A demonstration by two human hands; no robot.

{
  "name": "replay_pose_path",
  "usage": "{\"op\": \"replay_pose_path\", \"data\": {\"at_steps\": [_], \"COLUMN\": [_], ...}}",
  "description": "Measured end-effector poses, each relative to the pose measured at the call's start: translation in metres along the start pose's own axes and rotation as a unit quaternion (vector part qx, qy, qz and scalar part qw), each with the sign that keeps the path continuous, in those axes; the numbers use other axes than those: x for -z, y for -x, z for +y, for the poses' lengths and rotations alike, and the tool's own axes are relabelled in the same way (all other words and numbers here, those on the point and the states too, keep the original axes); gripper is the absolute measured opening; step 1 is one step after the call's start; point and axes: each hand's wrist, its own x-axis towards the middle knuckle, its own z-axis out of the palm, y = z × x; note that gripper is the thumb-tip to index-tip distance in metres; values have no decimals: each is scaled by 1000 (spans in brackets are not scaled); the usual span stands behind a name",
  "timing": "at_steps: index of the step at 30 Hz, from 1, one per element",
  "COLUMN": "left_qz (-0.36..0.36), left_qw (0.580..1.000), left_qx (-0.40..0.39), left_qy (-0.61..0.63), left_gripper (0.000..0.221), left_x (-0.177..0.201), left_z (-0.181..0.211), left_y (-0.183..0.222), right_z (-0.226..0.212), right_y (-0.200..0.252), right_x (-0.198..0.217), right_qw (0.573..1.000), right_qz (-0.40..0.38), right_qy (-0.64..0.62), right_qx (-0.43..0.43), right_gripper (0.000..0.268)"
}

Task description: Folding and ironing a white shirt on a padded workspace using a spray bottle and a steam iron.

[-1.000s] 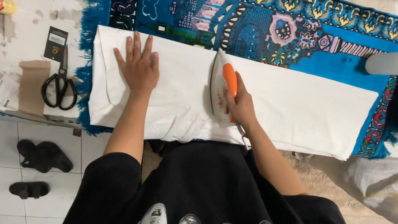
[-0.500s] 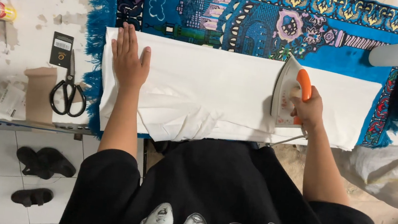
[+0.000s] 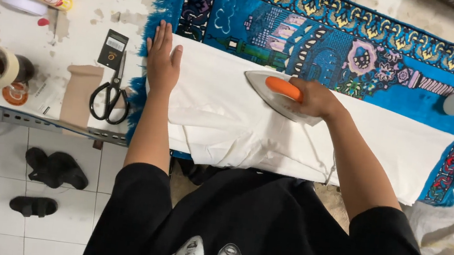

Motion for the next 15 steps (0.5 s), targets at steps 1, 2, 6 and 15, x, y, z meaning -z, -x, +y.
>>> {"op": "replay_pose_path", "data": {"at_steps": [1,2,6,15], "left_qz": [3,40,131,146], "left_qw": [1000,998,980,961], "left_qx": [2,-5,-13,-19], "left_qy": [0,52,147,233], "left_gripper": [58,53,44,48], "left_x": [-1,-3,-5,1], "left_z": [-6,-11,-25,-33], "left_y": [-1,0,1,4], "right_z": [-16,-32,-98,-168], "right_y": [-13,-26,-73,-144], "right_x": [2,4,5,21], "right_qw": [1000,998,994,998], "right_qz": [-1,-21,-5,-2], "right_qy": [2,52,102,67], "right_qx": [2,4,31,3], "right_gripper": [38,37,32,33]}}
